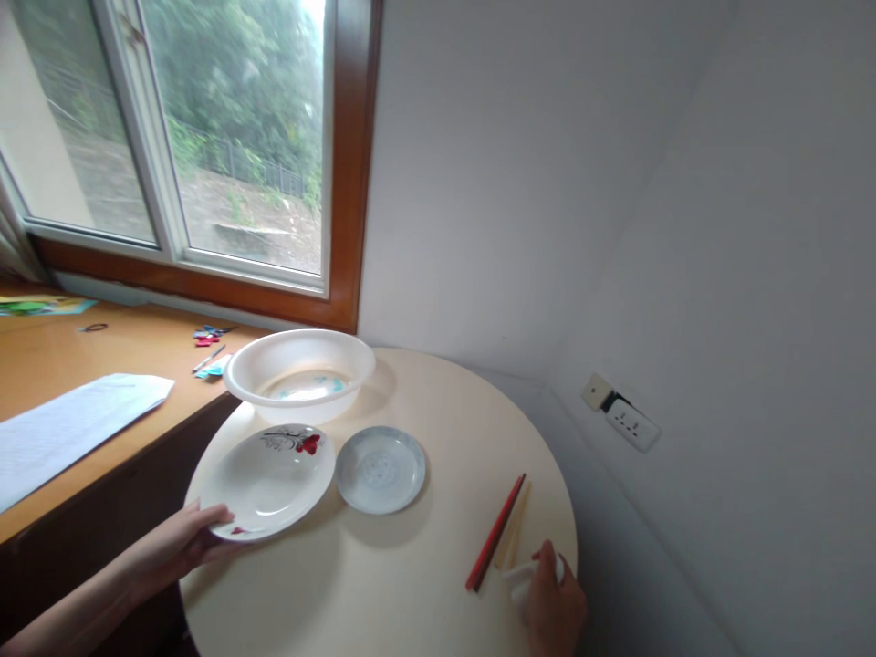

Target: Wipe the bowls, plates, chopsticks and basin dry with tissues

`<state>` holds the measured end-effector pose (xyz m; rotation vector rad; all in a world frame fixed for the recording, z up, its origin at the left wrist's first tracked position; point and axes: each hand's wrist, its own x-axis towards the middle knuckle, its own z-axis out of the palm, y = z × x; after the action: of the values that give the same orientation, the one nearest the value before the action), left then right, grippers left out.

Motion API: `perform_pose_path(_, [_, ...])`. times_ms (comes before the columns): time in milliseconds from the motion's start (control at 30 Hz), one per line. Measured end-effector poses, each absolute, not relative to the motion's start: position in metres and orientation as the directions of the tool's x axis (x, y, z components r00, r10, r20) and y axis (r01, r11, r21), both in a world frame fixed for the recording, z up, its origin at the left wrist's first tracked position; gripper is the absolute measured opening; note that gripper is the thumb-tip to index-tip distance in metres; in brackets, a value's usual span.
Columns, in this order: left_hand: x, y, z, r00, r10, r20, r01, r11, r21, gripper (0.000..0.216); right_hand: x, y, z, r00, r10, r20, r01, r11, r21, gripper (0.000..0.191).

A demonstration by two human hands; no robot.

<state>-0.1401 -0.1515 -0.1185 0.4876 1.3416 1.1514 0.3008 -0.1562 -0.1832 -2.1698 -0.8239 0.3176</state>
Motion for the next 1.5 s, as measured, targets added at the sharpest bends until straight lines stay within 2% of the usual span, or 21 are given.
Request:
perform_pose_path(433, [-0.153, -0.137, -0.139, -0.098, 0.869, -0.485, -0.437, 0.4, 0.805, 0.049, 0.301, -0.156, -0.187, 0.795, 0.598, 0.104, 0.399, -0.386, -0.831, 0.035])
perform_pose_path(667, [-0.154, -0.13, -0.141, -0.033, 0.881, -0.473, -0.469, 0.404, 0.786, 0.051, 0.302, -0.155, -0.185, 0.804, 0.59, 0.075, 0.378, -0.408, -0.831, 0.032])
perform_pose_path(833, [-0.151, -0.133, -0.155, -0.022, 0.906, -0.424, -0.444, 0.371, 0.816, 0.059, 0.301, -0.154, -0.182, 0.813, 0.58, 0.05, 0.357, -0.429, -0.829, 0.031])
perform_pose_path(1100, [-0.153, -0.137, -0.173, 0.06, 0.968, -0.245, -0.458, 0.245, 0.855, 0.078, 0.301, -0.155, -0.176, 0.861, 0.509, -0.008, 0.26, -0.453, -0.853, 0.028])
perform_pose_path(1233, [-0.155, -0.136, -0.175, 0.078, 0.97, -0.231, -0.475, 0.24, 0.847, 0.081, 0.297, -0.156, -0.173, 0.873, 0.487, 0.03, 0.264, -0.419, -0.869, 0.026])
perform_pose_path(1367, [-0.156, -0.136, -0.174, 0.088, 0.968, -0.233, -0.494, 0.246, 0.834, 0.08, 0.297, -0.155, -0.173, 0.884, 0.467, 0.008, 0.228, -0.416, -0.88, 0.024])
perform_pose_path(1500, [-0.155, -0.136, -0.174, 0.095, 0.966, -0.239, -0.52, 0.253, 0.816, 0.082, 0.3, -0.155, -0.175, 0.861, 0.508, 0.037, 0.281, -0.414, -0.866, 0.03])
